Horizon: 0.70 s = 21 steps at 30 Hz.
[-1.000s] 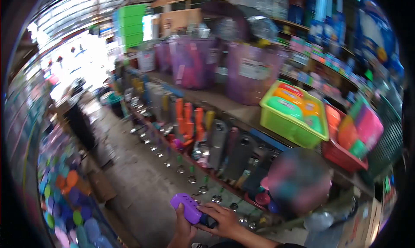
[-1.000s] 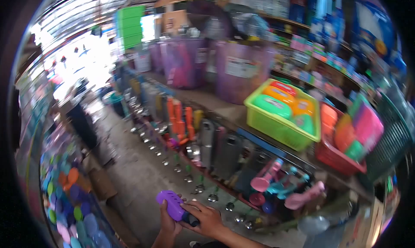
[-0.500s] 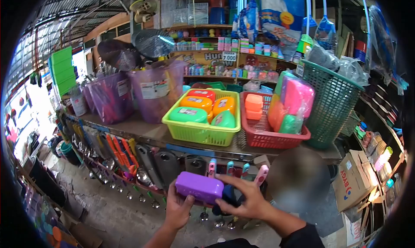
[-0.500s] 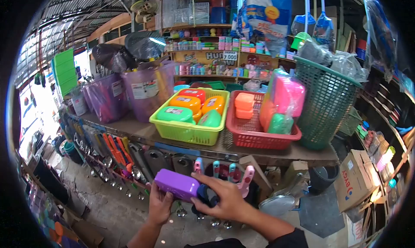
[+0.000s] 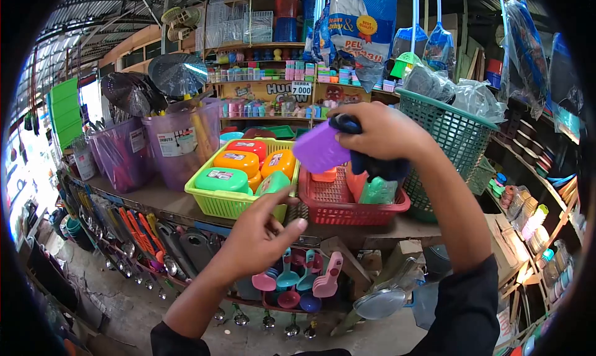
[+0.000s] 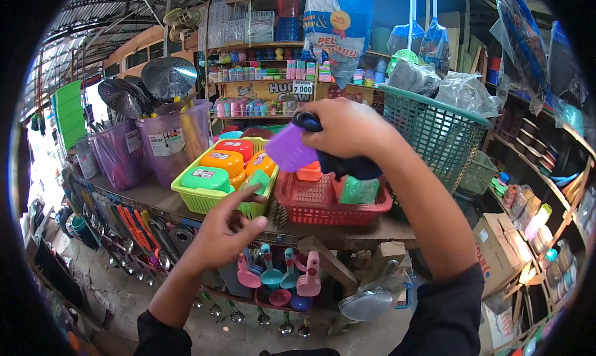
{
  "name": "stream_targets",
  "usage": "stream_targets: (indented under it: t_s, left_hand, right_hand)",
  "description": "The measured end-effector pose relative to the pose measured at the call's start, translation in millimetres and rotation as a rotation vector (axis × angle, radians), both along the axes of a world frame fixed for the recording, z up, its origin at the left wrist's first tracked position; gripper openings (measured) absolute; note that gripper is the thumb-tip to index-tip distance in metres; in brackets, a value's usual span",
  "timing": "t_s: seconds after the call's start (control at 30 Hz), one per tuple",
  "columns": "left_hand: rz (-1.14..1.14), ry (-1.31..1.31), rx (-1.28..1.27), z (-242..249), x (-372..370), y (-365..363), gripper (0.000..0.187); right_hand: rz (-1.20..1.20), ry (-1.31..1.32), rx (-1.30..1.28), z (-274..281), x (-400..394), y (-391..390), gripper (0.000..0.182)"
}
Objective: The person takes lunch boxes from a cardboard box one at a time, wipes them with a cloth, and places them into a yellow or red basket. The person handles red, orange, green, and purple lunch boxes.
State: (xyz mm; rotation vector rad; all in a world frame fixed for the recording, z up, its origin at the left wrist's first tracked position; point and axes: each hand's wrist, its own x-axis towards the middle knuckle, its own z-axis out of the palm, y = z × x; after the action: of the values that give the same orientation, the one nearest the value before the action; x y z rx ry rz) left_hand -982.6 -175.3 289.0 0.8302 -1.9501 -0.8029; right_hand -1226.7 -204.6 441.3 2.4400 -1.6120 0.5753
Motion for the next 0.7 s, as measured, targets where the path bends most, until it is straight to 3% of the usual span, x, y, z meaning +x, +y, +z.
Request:
stream_targets:
  t_s: [0.07,0.1,0.17,0.27,0.3,0.4,0.47,0.53,0.7]
  left_hand:
    - [0.029,-0.107,-0.125,3,-10,0,0.054]
    - [0.029,-0.149,-0.292,-5,-14,-6,0.053]
    - [0.08,-0.216,-0.597,-20,-23,-13,0.05]
    - [0.096,-0.379,-0.454,-22,-29,-8,0.045]
    - [0.093,-0.432,-0.464,-25,-30,-10,0.042]
    - [0.13,-0.435,-0.462,-28,-35,-9,0.04]
    - [0.135,-0.408,-0.481,-30,-37,-8,0.04]
    - [0.138,-0.381,-0.5,-33,-37,-8,0.04]
    - [0.101,-0.36,-0.503,-45,-33,-9,0.041]
  right_hand:
    - [-0.008,0.26,0.004,-1,-7,-41,0.048]
    - [-0.006,0.269,0.002,-2,-6,-57,0.048]
    - [-0.077,0.493,0.309,-7,5,-86,0.051]
    - [-0.151,0.663,0.532,-21,27,-120,0.049]
    - [-0.089,0.683,0.474,-26,30,-121,0.044]
    - [-0.168,0.729,0.65,-51,31,-171,0.045]
    - [-0.169,0.803,0.643,-58,32,-185,0.05]
    - [-0.112,0.67,0.497,-64,26,-190,0.051]
    - [-0.067,0.731,0.488,-69,25,-173,0.058]
